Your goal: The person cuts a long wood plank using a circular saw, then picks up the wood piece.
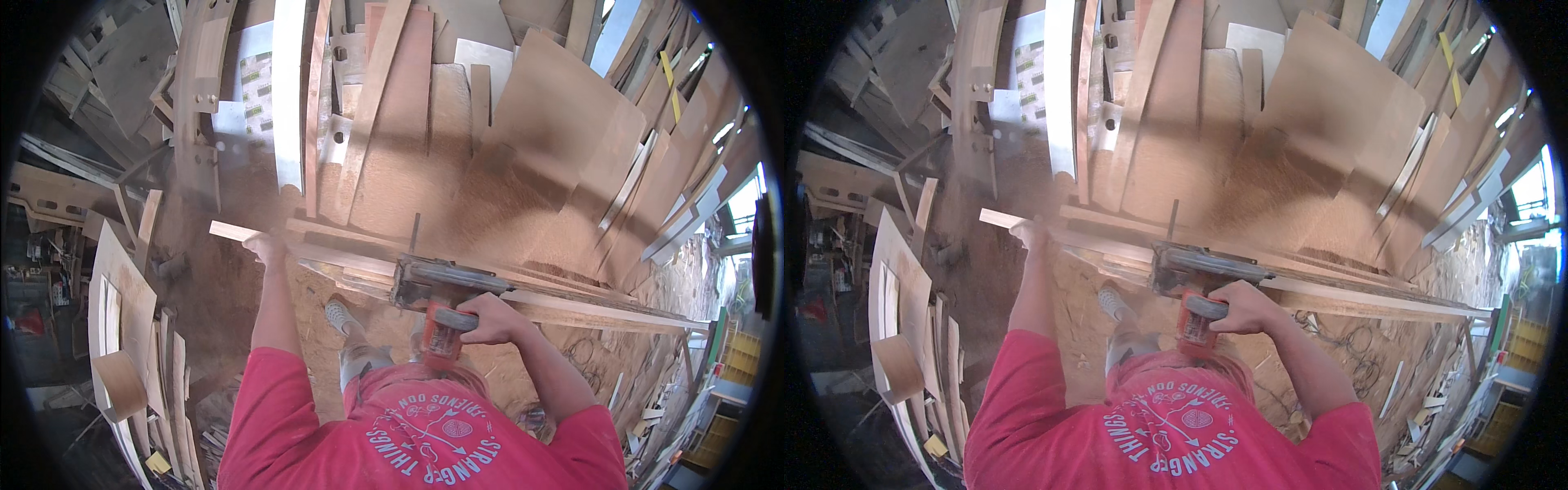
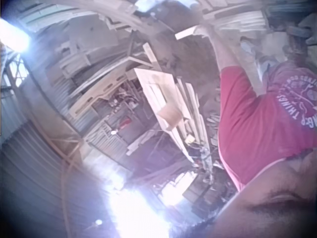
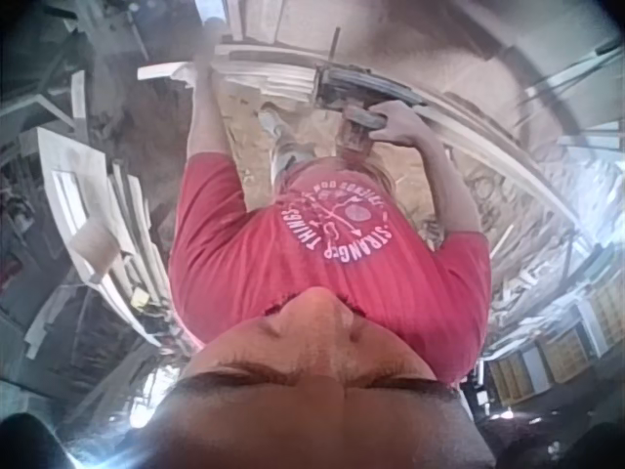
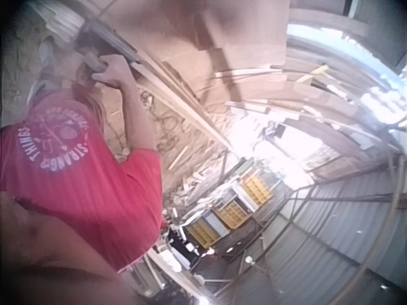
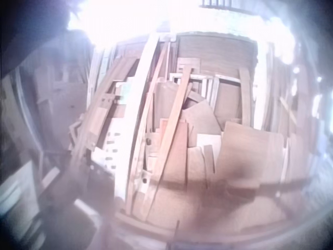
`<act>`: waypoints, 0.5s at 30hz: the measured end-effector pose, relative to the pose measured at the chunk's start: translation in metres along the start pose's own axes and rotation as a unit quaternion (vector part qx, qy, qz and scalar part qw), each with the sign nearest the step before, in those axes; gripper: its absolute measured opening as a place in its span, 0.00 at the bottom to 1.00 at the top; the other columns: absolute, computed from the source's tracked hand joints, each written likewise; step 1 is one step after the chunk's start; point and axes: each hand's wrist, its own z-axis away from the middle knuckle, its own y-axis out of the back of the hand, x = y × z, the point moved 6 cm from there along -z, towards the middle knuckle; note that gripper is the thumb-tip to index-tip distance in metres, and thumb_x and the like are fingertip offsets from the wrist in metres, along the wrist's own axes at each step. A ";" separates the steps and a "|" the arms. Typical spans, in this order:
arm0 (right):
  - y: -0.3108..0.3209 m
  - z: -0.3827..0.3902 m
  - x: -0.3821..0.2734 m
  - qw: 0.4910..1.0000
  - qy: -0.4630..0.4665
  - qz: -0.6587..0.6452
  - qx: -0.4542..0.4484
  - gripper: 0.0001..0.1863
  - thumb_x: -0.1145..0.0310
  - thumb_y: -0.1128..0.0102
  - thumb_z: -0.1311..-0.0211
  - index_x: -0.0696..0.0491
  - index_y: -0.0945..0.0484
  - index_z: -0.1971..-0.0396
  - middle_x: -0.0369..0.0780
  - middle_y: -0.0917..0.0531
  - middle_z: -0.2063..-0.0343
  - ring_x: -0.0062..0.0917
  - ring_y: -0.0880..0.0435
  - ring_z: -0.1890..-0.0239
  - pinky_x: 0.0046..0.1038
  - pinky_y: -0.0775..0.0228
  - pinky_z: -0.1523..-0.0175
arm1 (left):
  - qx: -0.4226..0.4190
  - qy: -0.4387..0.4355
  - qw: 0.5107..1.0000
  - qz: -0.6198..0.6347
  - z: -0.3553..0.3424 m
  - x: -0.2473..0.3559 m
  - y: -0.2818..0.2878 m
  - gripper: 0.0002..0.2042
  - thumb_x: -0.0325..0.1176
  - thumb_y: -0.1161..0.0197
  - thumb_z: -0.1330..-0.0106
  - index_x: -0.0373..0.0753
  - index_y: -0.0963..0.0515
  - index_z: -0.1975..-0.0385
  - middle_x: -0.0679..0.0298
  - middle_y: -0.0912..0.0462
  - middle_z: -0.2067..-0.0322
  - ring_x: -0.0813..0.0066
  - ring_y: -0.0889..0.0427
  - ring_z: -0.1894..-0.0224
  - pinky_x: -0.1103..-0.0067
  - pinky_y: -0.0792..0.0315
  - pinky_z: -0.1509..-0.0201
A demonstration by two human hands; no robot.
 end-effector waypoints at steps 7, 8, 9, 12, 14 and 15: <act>-0.009 -0.014 -0.004 0.998 -0.060 -0.012 0.006 0.25 0.54 0.29 0.56 0.60 0.19 0.66 0.54 0.18 0.69 0.51 0.20 0.66 0.42 0.26 0.57 | 0.015 0.003 0.989 0.149 0.089 0.055 -0.002 0.50 0.43 0.29 0.34 0.28 0.60 0.26 0.43 0.40 0.29 0.48 0.39 0.23 0.44 0.59 0.18; -0.010 -0.019 -0.009 0.998 -0.054 -0.009 0.001 0.25 0.54 0.29 0.56 0.60 0.19 0.66 0.54 0.18 0.69 0.51 0.20 0.66 0.42 0.26 0.57 | 0.013 0.001 0.988 0.152 0.087 0.052 0.002 0.52 0.43 0.29 0.34 0.28 0.63 0.25 0.44 0.42 0.27 0.48 0.41 0.22 0.45 0.60 0.17; -0.010 -0.023 -0.015 0.999 -0.049 -0.015 0.002 0.25 0.54 0.29 0.56 0.60 0.18 0.65 0.55 0.18 0.70 0.51 0.20 0.66 0.42 0.26 0.57 | 0.011 -0.001 0.988 0.155 0.084 0.050 0.004 0.55 0.44 0.28 0.34 0.28 0.67 0.23 0.45 0.43 0.26 0.48 0.42 0.21 0.45 0.60 0.17; -0.014 -0.032 -0.020 0.998 -0.057 -0.026 -0.003 0.25 0.54 0.30 0.56 0.60 0.17 0.65 0.55 0.17 0.70 0.50 0.19 0.67 0.41 0.25 0.58 | 0.003 0.003 0.988 0.155 0.084 0.050 0.001 0.56 0.44 0.28 0.34 0.28 0.68 0.23 0.45 0.45 0.25 0.47 0.43 0.20 0.44 0.59 0.17; -0.016 -0.038 -0.021 0.997 -0.068 -0.031 -0.008 0.25 0.54 0.30 0.56 0.60 0.17 0.64 0.55 0.17 0.70 0.50 0.19 0.67 0.41 0.25 0.58 | 0.000 0.006 0.988 0.153 0.085 0.052 -0.002 0.57 0.44 0.27 0.35 0.28 0.69 0.23 0.45 0.46 0.25 0.47 0.43 0.20 0.43 0.59 0.17; -0.017 -0.041 -0.024 0.998 -0.060 -0.027 -0.007 0.25 0.54 0.30 0.56 0.60 0.17 0.64 0.55 0.17 0.70 0.50 0.19 0.67 0.42 0.25 0.57 | -0.001 0.009 0.988 0.156 0.085 0.051 -0.002 0.58 0.44 0.27 0.35 0.28 0.69 0.23 0.45 0.47 0.25 0.46 0.43 0.20 0.43 0.58 0.17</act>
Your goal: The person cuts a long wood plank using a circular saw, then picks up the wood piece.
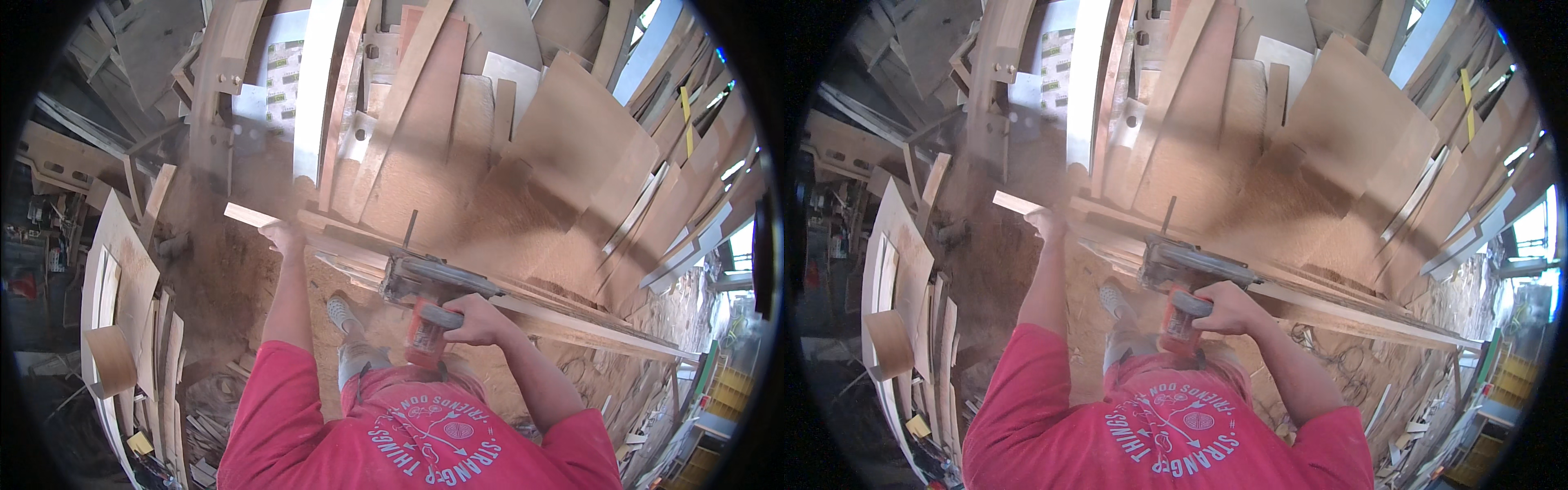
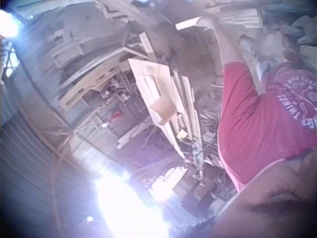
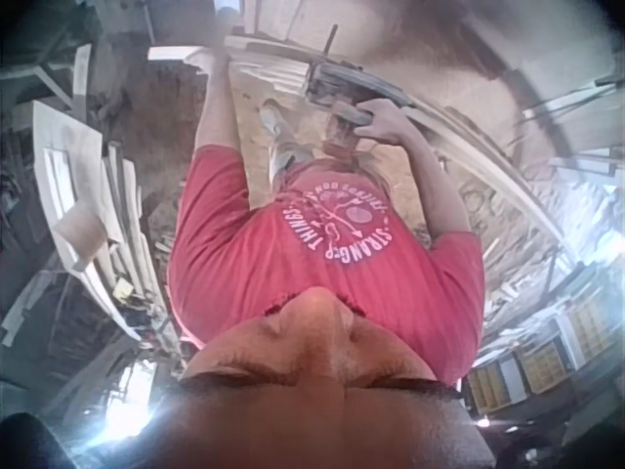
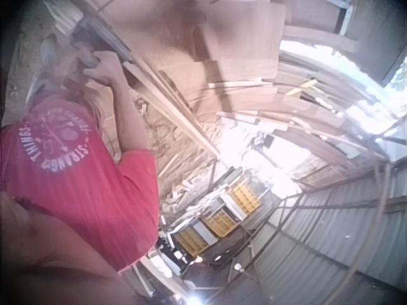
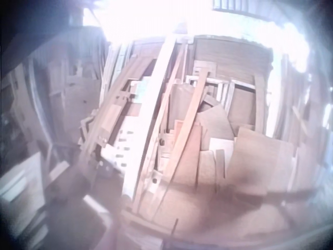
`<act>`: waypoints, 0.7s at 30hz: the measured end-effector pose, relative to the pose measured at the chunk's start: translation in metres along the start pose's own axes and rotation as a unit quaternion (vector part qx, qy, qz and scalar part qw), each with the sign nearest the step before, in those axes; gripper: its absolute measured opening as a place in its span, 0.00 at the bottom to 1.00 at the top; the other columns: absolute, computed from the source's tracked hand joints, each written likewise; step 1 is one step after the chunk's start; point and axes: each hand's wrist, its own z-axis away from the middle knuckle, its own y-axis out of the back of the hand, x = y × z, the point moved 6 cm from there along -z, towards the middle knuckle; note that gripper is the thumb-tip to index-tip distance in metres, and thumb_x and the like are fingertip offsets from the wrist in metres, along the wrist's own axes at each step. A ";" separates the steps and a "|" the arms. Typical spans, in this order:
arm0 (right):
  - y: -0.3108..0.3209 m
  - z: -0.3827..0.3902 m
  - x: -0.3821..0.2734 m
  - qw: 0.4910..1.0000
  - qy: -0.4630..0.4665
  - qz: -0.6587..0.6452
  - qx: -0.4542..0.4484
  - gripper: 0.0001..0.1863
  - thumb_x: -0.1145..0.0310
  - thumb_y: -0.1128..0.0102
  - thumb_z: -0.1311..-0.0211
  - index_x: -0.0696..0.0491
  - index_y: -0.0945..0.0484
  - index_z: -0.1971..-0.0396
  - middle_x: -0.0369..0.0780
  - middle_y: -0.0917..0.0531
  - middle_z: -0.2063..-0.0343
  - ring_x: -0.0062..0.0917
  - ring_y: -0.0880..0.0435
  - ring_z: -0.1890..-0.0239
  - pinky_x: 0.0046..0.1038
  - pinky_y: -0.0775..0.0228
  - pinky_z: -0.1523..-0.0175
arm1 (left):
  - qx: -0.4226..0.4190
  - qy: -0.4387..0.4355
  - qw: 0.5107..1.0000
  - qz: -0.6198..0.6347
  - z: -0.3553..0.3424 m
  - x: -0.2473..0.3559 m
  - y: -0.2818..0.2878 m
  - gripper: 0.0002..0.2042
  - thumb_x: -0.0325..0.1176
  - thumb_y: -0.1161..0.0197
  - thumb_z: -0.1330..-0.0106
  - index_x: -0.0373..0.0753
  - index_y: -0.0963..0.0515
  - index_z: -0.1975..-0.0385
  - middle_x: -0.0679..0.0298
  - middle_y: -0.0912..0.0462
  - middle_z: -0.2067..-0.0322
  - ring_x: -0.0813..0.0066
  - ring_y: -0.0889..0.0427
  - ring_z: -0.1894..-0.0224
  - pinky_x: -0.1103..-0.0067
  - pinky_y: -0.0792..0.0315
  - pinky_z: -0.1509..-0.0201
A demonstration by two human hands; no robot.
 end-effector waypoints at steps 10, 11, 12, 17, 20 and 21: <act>-0.009 -0.028 -0.025 1.000 -0.002 -0.013 -0.006 0.24 0.56 0.29 0.53 0.60 0.15 0.61 0.54 0.15 0.69 0.49 0.16 0.66 0.41 0.22 0.55 | -0.003 -0.008 0.999 -0.031 0.018 0.018 0.007 0.56 0.41 0.32 0.34 0.21 0.71 0.25 0.38 0.49 0.25 0.41 0.48 0.19 0.43 0.64 0.16; -0.010 -0.031 -0.027 1.000 -0.001 -0.013 -0.006 0.24 0.56 0.29 0.53 0.60 0.15 0.61 0.54 0.15 0.69 0.49 0.16 0.66 0.41 0.22 0.55 | 0.002 -0.007 0.999 -0.042 0.017 0.018 0.009 0.56 0.42 0.32 0.34 0.20 0.72 0.25 0.38 0.50 0.24 0.41 0.49 0.19 0.43 0.64 0.16; -0.012 -0.035 -0.027 1.000 0.008 -0.010 -0.005 0.24 0.56 0.29 0.53 0.60 0.15 0.61 0.54 0.15 0.69 0.49 0.16 0.66 0.41 0.22 0.55 | 0.007 -0.007 0.999 -0.054 0.016 0.018 0.011 0.57 0.43 0.31 0.35 0.20 0.73 0.25 0.38 0.50 0.24 0.42 0.50 0.19 0.44 0.64 0.16; -0.015 -0.042 -0.031 0.999 -0.026 -0.036 -0.014 0.24 0.55 0.30 0.54 0.61 0.16 0.63 0.55 0.15 0.69 0.50 0.16 0.65 0.43 0.23 0.55 | -0.005 -0.014 0.999 -0.041 0.021 0.017 0.000 0.57 0.42 0.31 0.34 0.19 0.73 0.26 0.38 0.52 0.24 0.42 0.50 0.18 0.41 0.65 0.17; -0.016 -0.052 -0.047 0.999 0.038 0.013 0.013 0.25 0.53 0.31 0.55 0.61 0.16 0.66 0.56 0.15 0.69 0.52 0.16 0.63 0.45 0.24 0.54 | 0.035 -0.052 0.996 -0.056 -0.016 -0.009 0.008 0.50 0.44 0.30 0.35 0.22 0.61 0.30 0.41 0.44 0.29 0.45 0.41 0.24 0.43 0.57 0.20; -0.018 -0.055 -0.046 0.999 0.038 0.010 0.011 0.25 0.52 0.31 0.55 0.61 0.16 0.67 0.56 0.15 0.68 0.53 0.16 0.62 0.46 0.24 0.54 | 0.055 -0.078 0.993 -0.072 -0.016 -0.007 0.004 0.43 0.47 0.29 0.35 0.25 0.49 0.34 0.44 0.36 0.35 0.48 0.31 0.30 0.45 0.48 0.23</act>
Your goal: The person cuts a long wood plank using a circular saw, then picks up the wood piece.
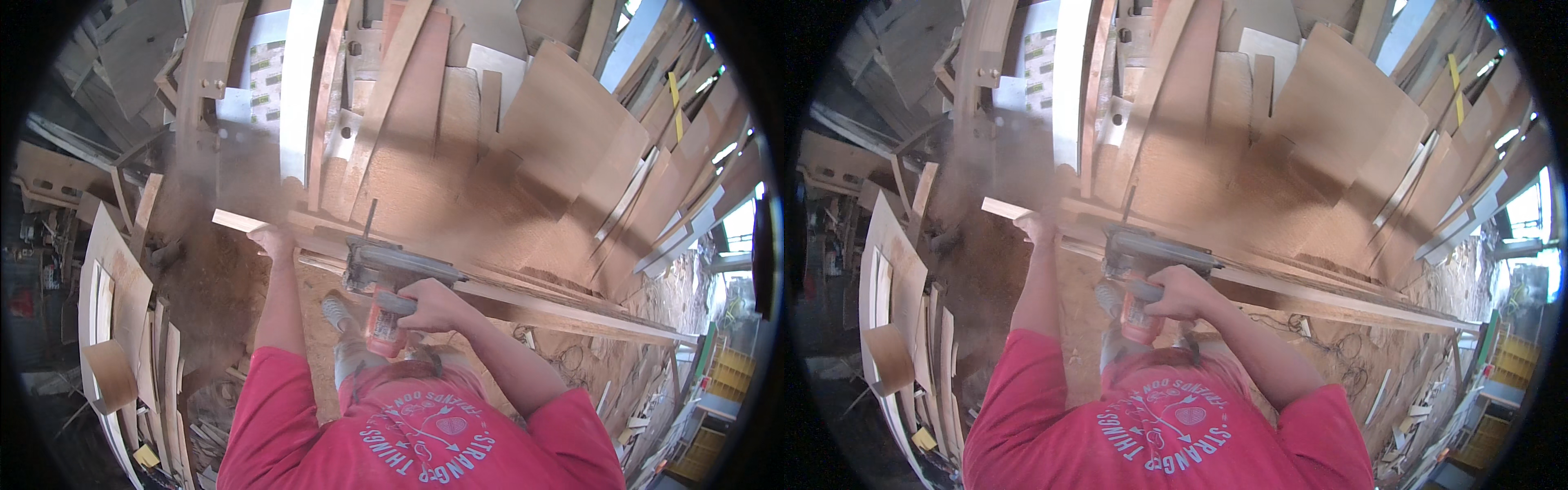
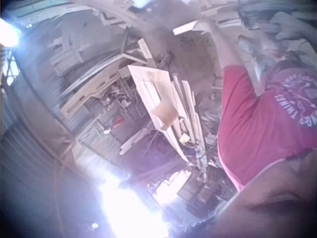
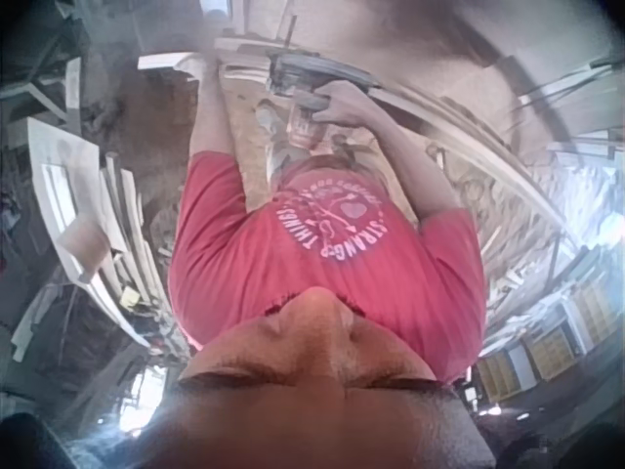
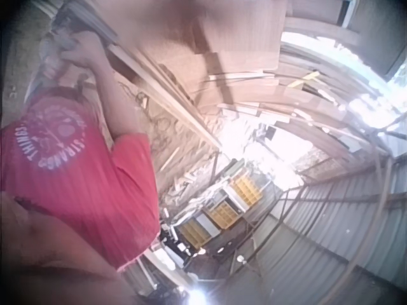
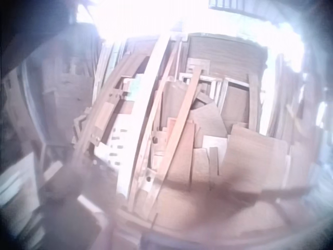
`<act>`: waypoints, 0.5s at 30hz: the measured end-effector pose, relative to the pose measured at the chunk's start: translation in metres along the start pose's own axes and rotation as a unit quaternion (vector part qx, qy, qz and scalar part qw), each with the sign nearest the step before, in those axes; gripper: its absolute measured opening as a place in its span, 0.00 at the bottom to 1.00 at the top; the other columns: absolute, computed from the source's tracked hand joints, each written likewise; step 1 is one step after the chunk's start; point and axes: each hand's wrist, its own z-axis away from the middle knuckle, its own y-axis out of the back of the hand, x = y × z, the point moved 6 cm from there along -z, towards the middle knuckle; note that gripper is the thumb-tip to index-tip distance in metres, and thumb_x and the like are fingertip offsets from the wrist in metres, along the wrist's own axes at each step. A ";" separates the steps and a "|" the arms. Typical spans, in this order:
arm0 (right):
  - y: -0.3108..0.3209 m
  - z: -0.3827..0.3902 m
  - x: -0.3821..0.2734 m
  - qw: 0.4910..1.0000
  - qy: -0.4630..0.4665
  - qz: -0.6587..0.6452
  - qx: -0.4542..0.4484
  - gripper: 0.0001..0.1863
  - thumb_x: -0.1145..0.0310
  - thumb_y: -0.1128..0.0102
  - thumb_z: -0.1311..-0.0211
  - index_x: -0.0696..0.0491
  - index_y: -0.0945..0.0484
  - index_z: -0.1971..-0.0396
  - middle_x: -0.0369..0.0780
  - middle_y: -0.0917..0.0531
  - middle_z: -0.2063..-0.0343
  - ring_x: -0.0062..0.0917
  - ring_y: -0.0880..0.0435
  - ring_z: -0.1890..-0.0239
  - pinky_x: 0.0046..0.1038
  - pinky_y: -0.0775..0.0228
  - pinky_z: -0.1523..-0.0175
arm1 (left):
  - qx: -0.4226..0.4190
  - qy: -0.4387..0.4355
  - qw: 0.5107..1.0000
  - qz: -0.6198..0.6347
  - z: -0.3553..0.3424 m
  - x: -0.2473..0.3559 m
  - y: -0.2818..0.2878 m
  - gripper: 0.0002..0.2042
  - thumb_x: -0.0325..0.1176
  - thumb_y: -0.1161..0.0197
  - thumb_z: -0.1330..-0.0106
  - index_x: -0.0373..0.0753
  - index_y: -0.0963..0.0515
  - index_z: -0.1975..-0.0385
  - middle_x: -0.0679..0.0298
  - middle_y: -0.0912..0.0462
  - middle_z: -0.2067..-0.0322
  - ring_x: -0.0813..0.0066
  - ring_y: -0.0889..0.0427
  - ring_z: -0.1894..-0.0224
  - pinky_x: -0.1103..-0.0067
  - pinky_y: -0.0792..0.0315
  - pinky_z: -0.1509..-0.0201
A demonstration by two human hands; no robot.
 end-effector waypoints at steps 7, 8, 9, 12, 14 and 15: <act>-0.003 -0.010 -0.001 1.000 0.002 -0.015 0.016 0.27 0.49 0.31 0.56 0.60 0.14 0.66 0.56 0.14 0.64 0.55 0.16 0.58 0.48 0.24 0.50 | -0.069 0.015 0.997 -0.017 0.010 0.004 -0.026 0.41 0.44 0.31 0.33 0.21 0.48 0.35 0.38 0.37 0.34 0.40 0.36 0.27 0.39 0.56 0.21; -0.005 -0.014 -0.002 1.000 0.002 -0.018 0.019 0.27 0.49 0.31 0.56 0.60 0.14 0.66 0.56 0.14 0.64 0.55 0.16 0.58 0.48 0.24 0.50 | -0.082 0.033 0.996 -0.026 0.006 0.003 -0.023 0.42 0.38 0.29 0.34 0.21 0.52 0.34 0.36 0.40 0.31 0.39 0.40 0.24 0.38 0.59 0.20; -0.009 -0.020 -0.010 0.999 0.028 -0.010 0.019 0.27 0.49 0.31 0.56 0.60 0.14 0.66 0.56 0.14 0.64 0.55 0.16 0.57 0.49 0.24 0.50 | -0.069 0.031 0.997 -0.027 -0.013 -0.008 -0.010 0.42 0.38 0.29 0.34 0.21 0.52 0.34 0.36 0.40 0.31 0.39 0.40 0.24 0.38 0.59 0.20; -0.013 -0.028 -0.015 0.999 0.033 -0.003 0.020 0.27 0.48 0.31 0.55 0.60 0.13 0.65 0.56 0.14 0.63 0.55 0.16 0.57 0.49 0.23 0.49 | -0.113 -0.006 0.983 -0.143 -0.016 -0.002 -0.012 0.47 0.45 0.28 0.33 0.21 0.56 0.34 0.36 0.40 0.30 0.41 0.44 0.21 0.33 0.66 0.21; -0.016 -0.032 -0.010 1.000 0.014 -0.004 0.021 0.28 0.48 0.31 0.55 0.59 0.13 0.65 0.56 0.13 0.63 0.55 0.15 0.56 0.48 0.23 0.49 | -0.114 0.055 0.986 -0.107 0.003 0.009 -0.011 0.51 0.51 0.30 0.32 0.19 0.59 0.32 0.35 0.42 0.28 0.40 0.50 0.19 0.30 0.72 0.22; -0.018 -0.036 -0.010 1.000 0.019 -0.001 0.025 0.28 0.49 0.31 0.56 0.59 0.12 0.64 0.56 0.13 0.63 0.54 0.15 0.56 0.48 0.22 0.49 | -0.115 0.053 0.986 -0.108 0.003 0.010 -0.010 0.51 0.51 0.30 0.32 0.19 0.59 0.32 0.35 0.42 0.28 0.40 0.50 0.19 0.30 0.72 0.22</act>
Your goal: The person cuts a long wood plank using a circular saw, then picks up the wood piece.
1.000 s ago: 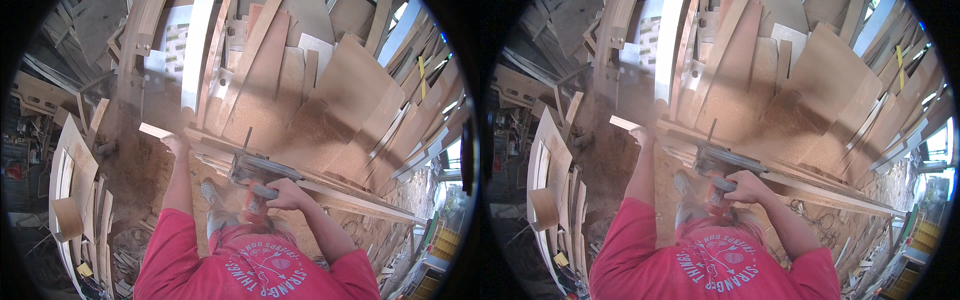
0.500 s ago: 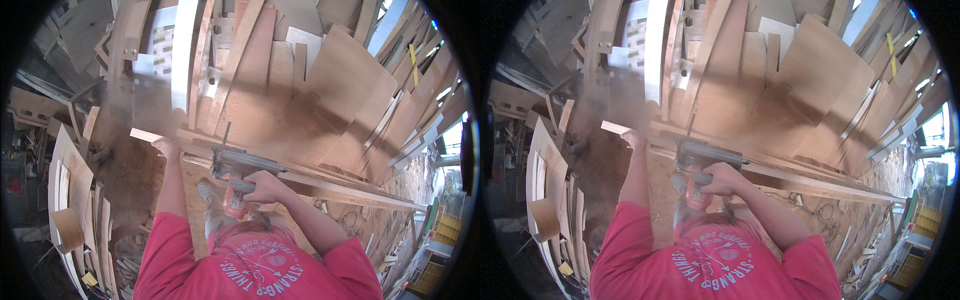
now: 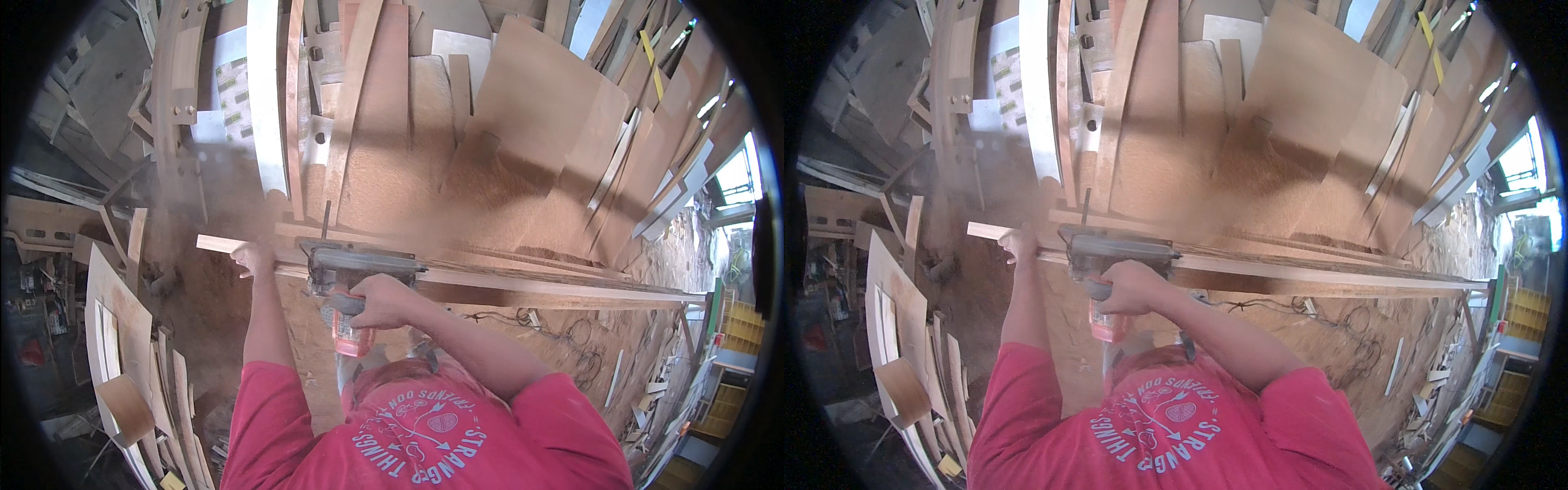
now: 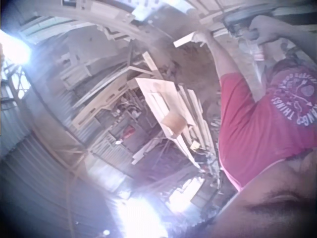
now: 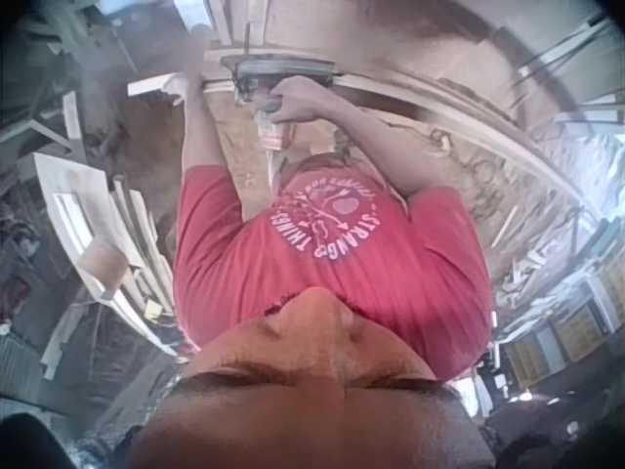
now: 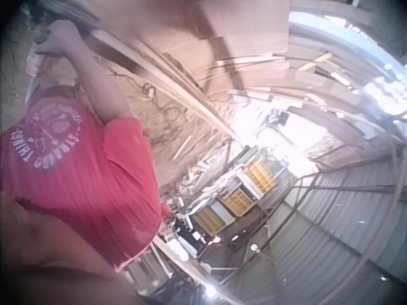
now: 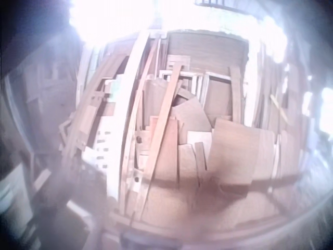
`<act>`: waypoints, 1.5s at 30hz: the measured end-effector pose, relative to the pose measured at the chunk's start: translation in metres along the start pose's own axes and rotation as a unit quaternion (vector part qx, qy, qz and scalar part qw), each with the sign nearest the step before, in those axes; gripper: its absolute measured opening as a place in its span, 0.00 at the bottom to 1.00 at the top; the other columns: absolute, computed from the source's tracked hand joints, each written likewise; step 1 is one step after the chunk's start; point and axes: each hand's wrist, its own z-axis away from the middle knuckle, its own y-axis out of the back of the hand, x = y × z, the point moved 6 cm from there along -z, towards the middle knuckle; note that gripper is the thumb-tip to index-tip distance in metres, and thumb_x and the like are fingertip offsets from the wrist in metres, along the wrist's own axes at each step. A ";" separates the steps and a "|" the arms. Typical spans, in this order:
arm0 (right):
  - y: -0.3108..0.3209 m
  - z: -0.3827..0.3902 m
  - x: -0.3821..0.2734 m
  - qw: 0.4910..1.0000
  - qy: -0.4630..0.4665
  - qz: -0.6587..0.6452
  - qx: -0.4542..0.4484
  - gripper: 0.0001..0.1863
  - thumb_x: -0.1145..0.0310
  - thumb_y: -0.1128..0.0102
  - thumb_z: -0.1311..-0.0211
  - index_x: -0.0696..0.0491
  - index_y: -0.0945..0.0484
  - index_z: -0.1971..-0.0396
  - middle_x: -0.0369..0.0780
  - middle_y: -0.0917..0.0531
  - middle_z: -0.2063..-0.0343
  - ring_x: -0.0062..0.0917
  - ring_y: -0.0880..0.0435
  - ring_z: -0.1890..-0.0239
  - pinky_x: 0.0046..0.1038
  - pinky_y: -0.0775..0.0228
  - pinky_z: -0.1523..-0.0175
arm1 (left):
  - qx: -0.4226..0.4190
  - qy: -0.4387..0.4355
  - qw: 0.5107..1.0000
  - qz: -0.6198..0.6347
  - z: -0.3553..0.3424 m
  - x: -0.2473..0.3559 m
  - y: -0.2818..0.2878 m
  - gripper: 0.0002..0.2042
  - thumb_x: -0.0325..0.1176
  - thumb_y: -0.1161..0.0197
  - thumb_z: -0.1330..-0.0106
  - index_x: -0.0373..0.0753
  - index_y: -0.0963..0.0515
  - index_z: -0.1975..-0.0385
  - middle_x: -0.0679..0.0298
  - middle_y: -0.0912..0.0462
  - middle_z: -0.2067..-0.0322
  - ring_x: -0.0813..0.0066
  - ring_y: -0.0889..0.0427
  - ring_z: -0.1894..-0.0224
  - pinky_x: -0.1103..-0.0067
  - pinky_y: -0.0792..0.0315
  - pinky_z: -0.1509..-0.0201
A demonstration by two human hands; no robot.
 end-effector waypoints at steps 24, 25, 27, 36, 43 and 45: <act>-0.014 -0.041 -0.026 1.000 -0.005 -0.012 -0.014 0.28 0.47 0.31 0.54 0.57 0.13 0.61 0.54 0.12 0.62 0.53 0.14 0.56 0.47 0.21 0.47 | 0.106 -0.009 0.994 -0.006 -0.031 -0.016 0.052 0.66 0.65 0.30 0.40 0.23 0.65 0.21 0.39 0.64 0.18 0.49 0.62 0.15 0.48 0.60 0.16; -0.021 -0.044 -0.038 1.000 0.005 -0.009 -0.028 0.28 0.47 0.31 0.54 0.57 0.13 0.61 0.54 0.12 0.61 0.53 0.14 0.55 0.47 0.21 0.47 | 0.160 -0.067 0.984 0.046 -0.069 -0.043 0.089 0.60 0.61 0.30 0.37 0.23 0.60 0.21 0.39 0.60 0.18 0.50 0.59 0.15 0.55 0.56 0.15; -0.012 -0.040 -0.048 1.000 0.012 -0.011 -0.022 0.27 0.48 0.31 0.53 0.57 0.13 0.62 0.54 0.13 0.62 0.53 0.14 0.55 0.48 0.22 0.46 | 0.194 -0.133 0.967 0.097 -0.113 -0.058 0.127 0.55 0.57 0.31 0.33 0.23 0.55 0.21 0.39 0.55 0.19 0.50 0.55 0.15 0.62 0.52 0.15; -0.012 -0.045 -0.037 0.999 -0.032 -0.010 -0.035 0.28 0.49 0.30 0.55 0.59 0.14 0.63 0.55 0.14 0.65 0.54 0.15 0.58 0.46 0.22 0.50 | 0.121 -0.181 0.966 0.141 -0.138 -0.063 0.151 0.13 0.41 0.32 0.27 0.38 0.16 0.53 0.62 0.11 0.59 0.64 0.12 0.56 0.67 0.21 0.45; -0.024 -0.065 -0.044 0.999 -0.034 -0.018 -0.030 0.27 0.49 0.31 0.58 0.58 0.13 0.65 0.55 0.14 0.65 0.53 0.15 0.58 0.47 0.22 0.49 | 0.134 -0.161 0.975 0.075 -0.146 -0.061 0.167 0.11 0.39 0.31 0.35 0.41 0.13 0.58 0.59 0.10 0.61 0.61 0.12 0.56 0.66 0.22 0.47; -0.025 -0.069 -0.046 0.999 -0.034 -0.013 -0.030 0.27 0.49 0.31 0.58 0.58 0.13 0.65 0.55 0.14 0.65 0.53 0.14 0.58 0.47 0.22 0.49 | 0.129 -0.150 0.978 0.070 -0.139 -0.053 0.165 0.12 0.40 0.32 0.36 0.41 0.13 0.59 0.58 0.10 0.61 0.60 0.12 0.56 0.66 0.22 0.46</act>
